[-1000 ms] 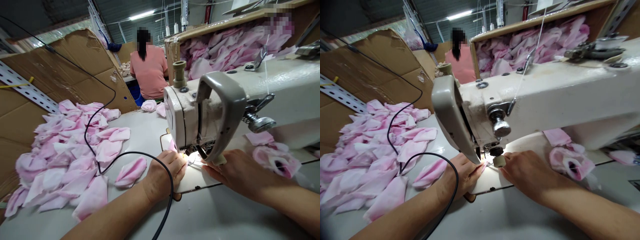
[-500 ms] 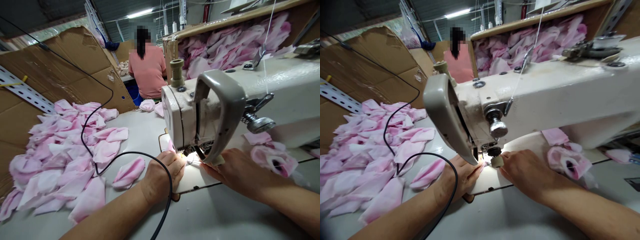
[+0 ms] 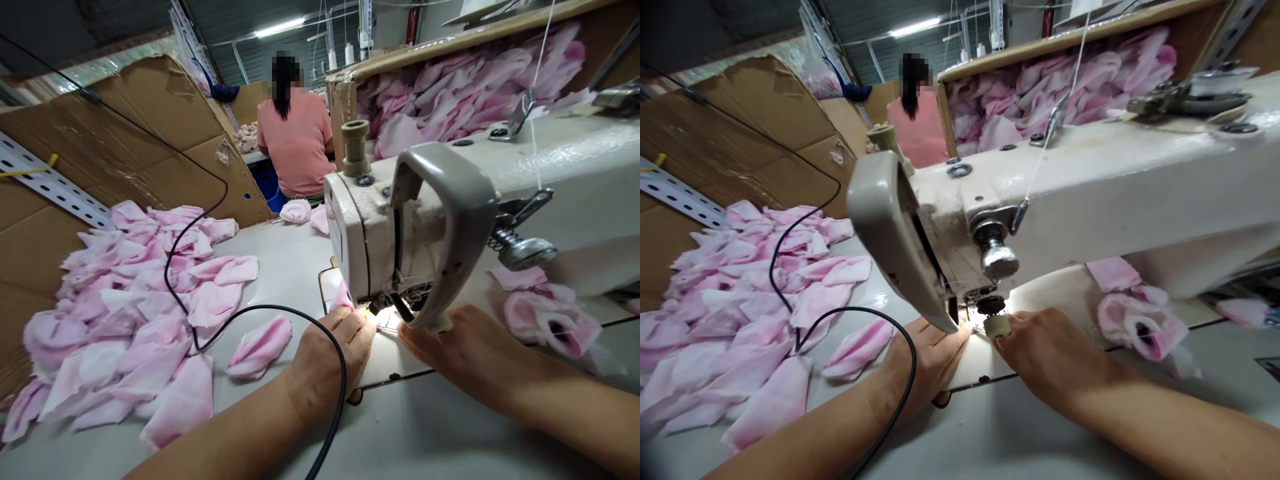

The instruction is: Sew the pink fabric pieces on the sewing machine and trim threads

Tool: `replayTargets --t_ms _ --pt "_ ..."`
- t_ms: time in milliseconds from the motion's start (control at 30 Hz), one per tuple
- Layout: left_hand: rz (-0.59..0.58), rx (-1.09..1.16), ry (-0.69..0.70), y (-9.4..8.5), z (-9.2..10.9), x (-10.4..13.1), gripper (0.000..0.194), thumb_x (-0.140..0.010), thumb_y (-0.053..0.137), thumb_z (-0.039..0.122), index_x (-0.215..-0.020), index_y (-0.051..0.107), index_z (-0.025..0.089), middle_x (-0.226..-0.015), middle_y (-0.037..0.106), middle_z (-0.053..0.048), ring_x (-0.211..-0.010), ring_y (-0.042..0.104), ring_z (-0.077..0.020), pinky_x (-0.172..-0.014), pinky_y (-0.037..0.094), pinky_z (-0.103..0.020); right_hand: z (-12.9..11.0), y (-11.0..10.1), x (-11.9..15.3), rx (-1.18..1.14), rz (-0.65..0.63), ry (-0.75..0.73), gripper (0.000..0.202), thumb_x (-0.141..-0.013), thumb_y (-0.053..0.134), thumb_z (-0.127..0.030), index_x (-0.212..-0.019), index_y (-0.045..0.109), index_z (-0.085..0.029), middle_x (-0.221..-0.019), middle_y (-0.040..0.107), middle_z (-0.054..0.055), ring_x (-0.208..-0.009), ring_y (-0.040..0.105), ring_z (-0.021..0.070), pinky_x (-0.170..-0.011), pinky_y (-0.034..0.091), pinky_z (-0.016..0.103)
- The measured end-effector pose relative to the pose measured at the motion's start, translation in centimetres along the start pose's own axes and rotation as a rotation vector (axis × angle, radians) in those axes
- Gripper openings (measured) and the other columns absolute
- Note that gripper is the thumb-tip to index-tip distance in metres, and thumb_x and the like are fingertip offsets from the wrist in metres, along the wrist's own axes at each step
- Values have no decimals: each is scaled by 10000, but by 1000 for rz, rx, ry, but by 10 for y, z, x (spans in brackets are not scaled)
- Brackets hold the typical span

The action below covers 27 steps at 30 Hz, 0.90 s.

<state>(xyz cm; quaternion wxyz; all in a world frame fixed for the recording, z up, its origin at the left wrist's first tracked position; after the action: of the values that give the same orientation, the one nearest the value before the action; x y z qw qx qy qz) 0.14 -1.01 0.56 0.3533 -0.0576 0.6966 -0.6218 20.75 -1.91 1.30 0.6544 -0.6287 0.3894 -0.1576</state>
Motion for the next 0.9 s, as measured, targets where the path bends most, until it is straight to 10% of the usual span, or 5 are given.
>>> replayTargets --t_ms 500,900 --pt "-85 -31 -58 11 -5 1 435 -711 627 66 -1136 587 149 -984 674 -100 -900 626 -247 -813 569 -370 10 1 -5 -130 -2 172 249 -860 445 -162 -940 664 -246 -751 704 49 -679 642 229 -576 463 306" --pt "2 50 -44 0 -6 -5 127 -868 529 91 -805 598 176 -773 612 -41 -744 573 -186 -737 526 -313 9 0 -6 -95 -57 141 258 -894 433 -120 -716 598 -208 -673 655 14 -562 572 151 -492 363 258"
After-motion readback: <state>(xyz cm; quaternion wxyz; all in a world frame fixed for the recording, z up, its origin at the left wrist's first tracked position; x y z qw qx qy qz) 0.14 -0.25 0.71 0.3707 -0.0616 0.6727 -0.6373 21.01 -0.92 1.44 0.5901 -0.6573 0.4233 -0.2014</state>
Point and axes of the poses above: each hand's wrist, its own x-axis away from the middle knuckle, its own y-axis out of the palm, z = x × y, the point moved 1 cm from there along -x, towards the middle knuckle
